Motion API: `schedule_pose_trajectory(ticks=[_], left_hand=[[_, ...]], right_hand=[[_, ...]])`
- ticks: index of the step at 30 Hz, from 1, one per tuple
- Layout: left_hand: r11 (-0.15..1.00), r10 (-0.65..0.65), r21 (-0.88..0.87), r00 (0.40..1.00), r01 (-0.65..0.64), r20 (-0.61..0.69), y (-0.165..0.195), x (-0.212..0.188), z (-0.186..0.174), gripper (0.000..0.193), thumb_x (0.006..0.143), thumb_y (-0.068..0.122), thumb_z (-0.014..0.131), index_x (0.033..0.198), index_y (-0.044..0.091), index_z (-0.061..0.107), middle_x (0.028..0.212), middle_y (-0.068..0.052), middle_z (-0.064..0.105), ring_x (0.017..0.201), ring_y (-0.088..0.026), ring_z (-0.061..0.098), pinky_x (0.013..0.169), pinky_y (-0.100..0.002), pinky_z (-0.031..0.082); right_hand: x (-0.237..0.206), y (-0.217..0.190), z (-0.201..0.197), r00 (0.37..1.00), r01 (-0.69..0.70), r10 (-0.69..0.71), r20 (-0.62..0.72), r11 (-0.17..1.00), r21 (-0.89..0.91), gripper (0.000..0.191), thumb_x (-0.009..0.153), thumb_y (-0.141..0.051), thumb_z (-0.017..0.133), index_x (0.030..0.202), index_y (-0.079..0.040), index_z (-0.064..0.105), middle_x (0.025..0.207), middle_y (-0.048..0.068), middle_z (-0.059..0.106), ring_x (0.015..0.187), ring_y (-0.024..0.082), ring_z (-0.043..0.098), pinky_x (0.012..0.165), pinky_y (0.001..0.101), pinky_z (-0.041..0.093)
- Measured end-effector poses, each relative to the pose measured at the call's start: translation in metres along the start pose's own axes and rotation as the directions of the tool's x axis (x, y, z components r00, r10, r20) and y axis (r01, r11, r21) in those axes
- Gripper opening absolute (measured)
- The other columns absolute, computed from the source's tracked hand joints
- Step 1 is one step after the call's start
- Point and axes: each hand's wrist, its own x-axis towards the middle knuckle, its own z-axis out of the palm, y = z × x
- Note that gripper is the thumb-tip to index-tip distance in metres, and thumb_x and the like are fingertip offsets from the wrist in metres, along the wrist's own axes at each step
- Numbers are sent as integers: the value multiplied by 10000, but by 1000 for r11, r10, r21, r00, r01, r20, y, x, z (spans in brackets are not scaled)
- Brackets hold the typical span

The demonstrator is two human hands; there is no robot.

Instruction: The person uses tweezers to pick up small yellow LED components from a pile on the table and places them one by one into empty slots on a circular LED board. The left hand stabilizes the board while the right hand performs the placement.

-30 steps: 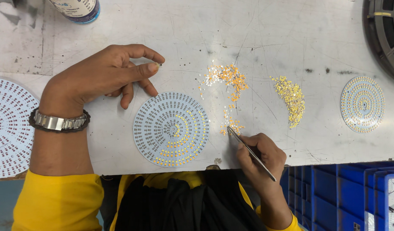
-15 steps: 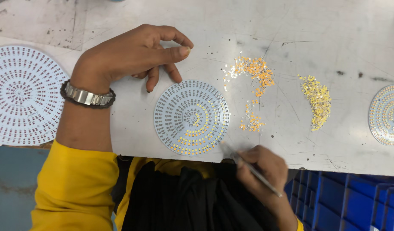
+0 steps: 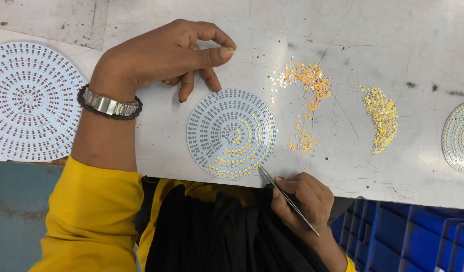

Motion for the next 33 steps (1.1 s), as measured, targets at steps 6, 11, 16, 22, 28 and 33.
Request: schedule_pose_trajectory(ticks=[6,11,16,22,28,33], left_hand=[[1000,-16,-26,1000,16,9,1,-1,0,587,884,505,596,1323,116,617,824,-161,800,353,-118,592,335,-209,332],[999,-4,-38,1000,5,24,1,-2,0,579,886,498,599,1320,114,608,834,-156,800,356,-116,588,334,-210,335],[998,5,-56,1000,-3,24,0,-3,-1,559,891,502,600,1292,112,625,824,-148,799,366,-113,593,342,-215,333],[1000,13,-3,1000,-13,0,0,-5,0,535,888,505,604,1270,132,638,808,-127,797,377,-114,599,344,-230,339],[1000,26,4,1000,-26,-18,2,-5,1,509,888,497,608,1242,132,631,779,-122,785,369,-132,601,342,-271,415],[1000,4,-27,1000,-4,-31,4,-6,3,475,869,490,634,1174,127,660,755,-114,770,364,-143,581,344,-305,453]], right_hand=[[-1,-1,-3,999,-30,30,20,999,14,144,759,-78,774,818,-14,659,639,63,582,522,158,565,497,275,408],[-5,2,-8,990,-143,143,-8,989,42,125,771,-60,750,854,2,679,702,80,649,547,126,603,503,239,423],[-8,5,-8,982,-186,186,6,981,58,119,802,-52,740,880,19,683,736,80,677,565,102,621,508,219,431],[-9,5,-7,976,-219,218,28,975,34,111,804,-40,739,881,24,692,726,71,678,546,87,594,500,214,414],[-6,1,-7,974,-225,223,33,973,57,111,829,-36,733,901,30,680,773,85,686,617,107,637,556,214,460],[2,-1,-5,976,-208,205,76,977,40,101,824,-32,733,886,27,679,778,89,695,629,116,651,570,219,467]])
